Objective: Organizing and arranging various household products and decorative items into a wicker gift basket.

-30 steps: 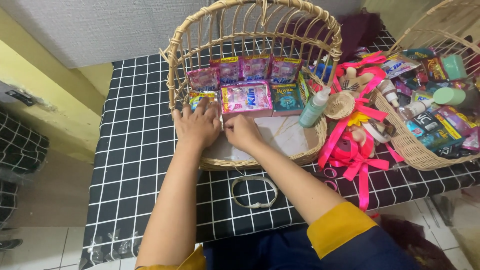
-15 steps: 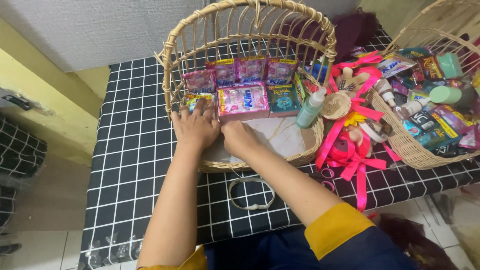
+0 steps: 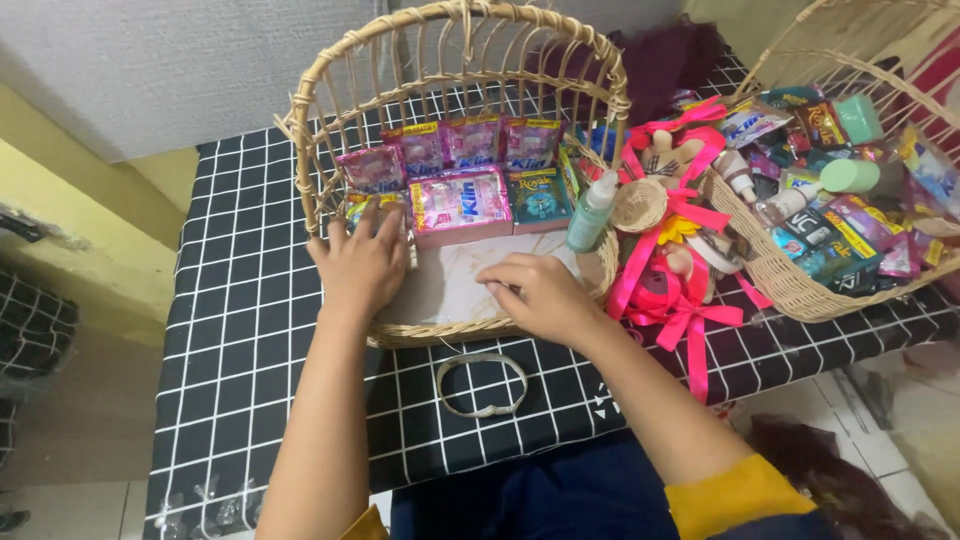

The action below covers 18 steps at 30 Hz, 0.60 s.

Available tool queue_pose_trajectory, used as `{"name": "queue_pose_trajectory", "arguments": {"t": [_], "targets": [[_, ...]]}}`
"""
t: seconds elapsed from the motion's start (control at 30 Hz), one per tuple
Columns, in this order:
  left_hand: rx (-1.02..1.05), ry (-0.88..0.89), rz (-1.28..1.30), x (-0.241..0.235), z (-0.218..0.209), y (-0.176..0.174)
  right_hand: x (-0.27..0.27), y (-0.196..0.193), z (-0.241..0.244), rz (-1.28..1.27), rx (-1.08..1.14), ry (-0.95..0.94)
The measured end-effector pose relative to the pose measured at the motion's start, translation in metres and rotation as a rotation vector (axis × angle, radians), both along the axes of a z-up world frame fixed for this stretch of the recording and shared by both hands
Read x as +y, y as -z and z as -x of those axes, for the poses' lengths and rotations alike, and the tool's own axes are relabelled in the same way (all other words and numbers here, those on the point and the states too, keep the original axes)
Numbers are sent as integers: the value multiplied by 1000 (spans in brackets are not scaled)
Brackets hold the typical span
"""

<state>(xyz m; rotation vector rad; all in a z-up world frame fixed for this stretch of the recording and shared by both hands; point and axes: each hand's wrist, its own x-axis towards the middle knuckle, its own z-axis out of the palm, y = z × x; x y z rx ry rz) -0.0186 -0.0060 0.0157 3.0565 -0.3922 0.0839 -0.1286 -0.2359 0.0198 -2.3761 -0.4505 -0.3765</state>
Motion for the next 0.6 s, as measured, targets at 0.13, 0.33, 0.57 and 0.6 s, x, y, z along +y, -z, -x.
{"name": "queue_pose_trajectory", "arguments": {"t": [0.13,0.33,0.57,0.6], "targets": [[-156,19,122,8,27,-5,-38,-6,51,-83,-75,18],[-287,-50,522,12,86,13,-113,-8,109,-188,-132,299],[-536,-186,855,-7,130,40,-180,-10,128,-584,-193,831],[-607,-169,862,-8,132,46,-183,-10,127,-615,-201,878]]}}
